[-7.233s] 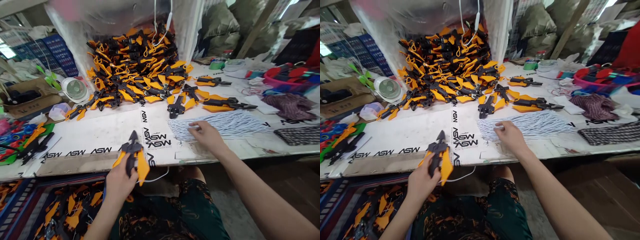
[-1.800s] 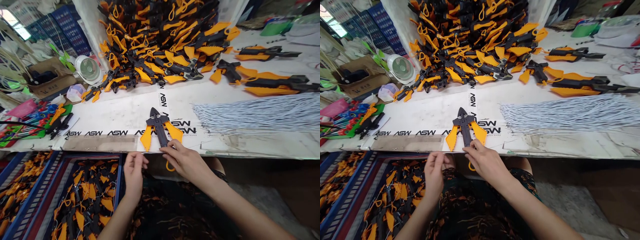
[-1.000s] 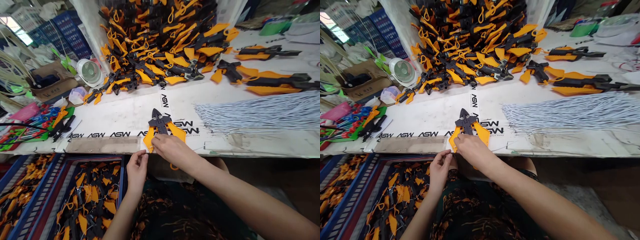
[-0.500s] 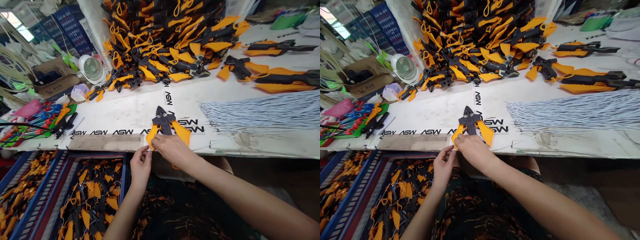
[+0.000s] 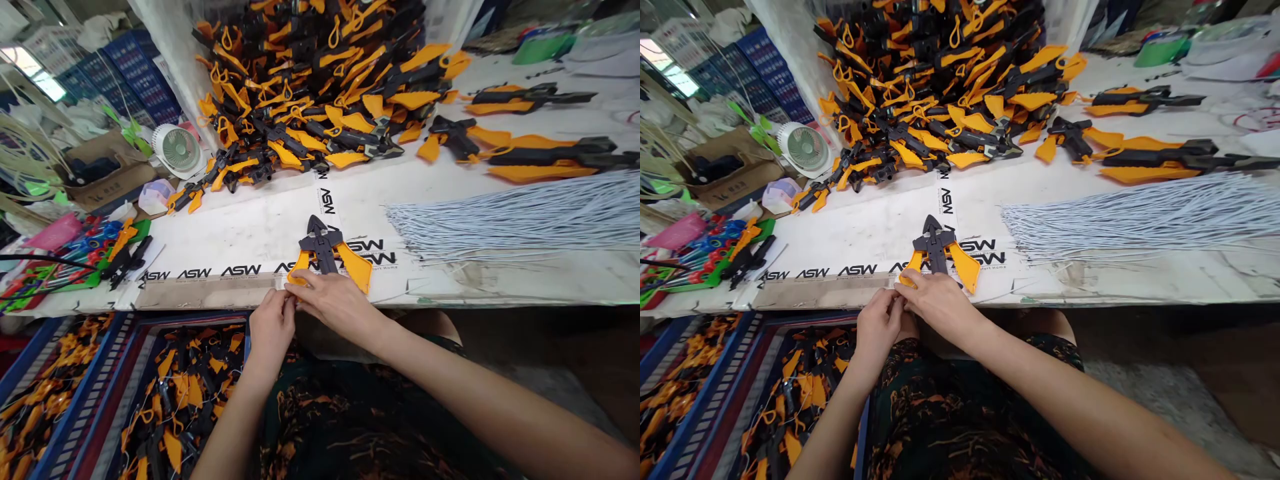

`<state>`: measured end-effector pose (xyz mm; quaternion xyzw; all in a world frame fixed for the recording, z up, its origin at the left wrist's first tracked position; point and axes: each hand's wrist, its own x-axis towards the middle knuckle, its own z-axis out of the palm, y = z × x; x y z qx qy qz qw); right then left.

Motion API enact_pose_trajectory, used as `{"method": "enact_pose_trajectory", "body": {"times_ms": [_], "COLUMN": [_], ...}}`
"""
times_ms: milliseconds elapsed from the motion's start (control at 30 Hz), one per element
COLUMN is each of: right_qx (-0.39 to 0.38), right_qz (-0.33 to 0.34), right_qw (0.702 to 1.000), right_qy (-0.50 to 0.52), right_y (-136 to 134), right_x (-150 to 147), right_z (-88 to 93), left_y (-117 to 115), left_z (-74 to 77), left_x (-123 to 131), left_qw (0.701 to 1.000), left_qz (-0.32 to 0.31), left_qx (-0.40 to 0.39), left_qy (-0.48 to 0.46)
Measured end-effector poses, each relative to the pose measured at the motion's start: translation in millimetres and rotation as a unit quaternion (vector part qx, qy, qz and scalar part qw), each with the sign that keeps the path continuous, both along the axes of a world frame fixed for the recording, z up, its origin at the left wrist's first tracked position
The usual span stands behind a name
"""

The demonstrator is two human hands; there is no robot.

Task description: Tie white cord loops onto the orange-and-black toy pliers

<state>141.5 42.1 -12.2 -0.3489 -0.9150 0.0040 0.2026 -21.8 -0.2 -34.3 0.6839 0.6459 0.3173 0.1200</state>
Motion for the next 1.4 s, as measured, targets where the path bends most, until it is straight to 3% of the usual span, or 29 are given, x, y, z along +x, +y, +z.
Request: {"method": "enact_pose_trajectory", "body": {"times_ms": [100,200,267,367,433,500,667,833,933,1067,1200,1300,1400], "right_qx": [-0.003,-0.011,-0.015,-0.021,-0.027,-0.046,-0.171,-0.228,-0.227,-0.22,-0.231,-0.239,-0.235], "right_qz": [-0.006,-0.019,-0.024,-0.014,-0.011,0.009,0.139,0.089,0.072,0.051,0.023,0.028,0.107], "right_qw": [1.0,1.0,1.0,1.0,0.999,0.997,0.95,0.905,0.907,0.94,0.957,0.946,0.913], "right_qy": [-0.019,-0.013,-0.003,0.006,0.019,0.057,0.222,0.347,0.348,0.254,0.172,0.216,0.316], "right_y": [0.8,2.0,3.2,3.5,0.0,-7.8,-31.2,-33.2,-25.1,-8.8,0.8,-2.8,-12.8], "right_x": [0.7,4.3,7.2,10.2,9.9,7.0,-7.4,-10.5,-8.5,-8.5,-7.3,-6.7,-10.9], "right_z": [1.6,1.6,1.1,2.0,4.3,6.3,-0.3,-7.3,-8.1,-14.8,-17.2,-9.3,1.0], "left_y": [1.4,-7.3,-17.6,-32.3,-38.3,-40.9,-39.7,-35.2,-30.2,-25.0,-28.3,-35.3,-41.1], "left_z": [2.7,10.2,17.1,24.6,25.2,23.5,22.9,25.4,25.5,32.8,42.0,41.9,38.5], "left_x": [-5.8,-22.1,-36.1,-49.6,-48.9,-42.2,-22.3,-10.5,-5.6,-7.2,-16.1,-20.1,-18.6], "left_qw": [1.0,0.989,0.953,0.871,0.846,0.84,0.823,0.787,0.767,0.748,0.749,0.796,0.835], "left_qz": [-0.014,0.006,0.018,0.019,0.008,0.004,0.027,0.024,0.036,0.046,0.031,0.001,-0.017], "left_qx": [-0.008,-0.055,-0.124,-0.211,-0.234,-0.243,-0.204,-0.155,-0.12,-0.078,-0.046,-0.054,-0.086], "left_qy": [-0.017,-0.137,-0.276,-0.443,-0.479,-0.484,-0.529,-0.596,-0.629,-0.657,-0.66,-0.603,-0.543]}}
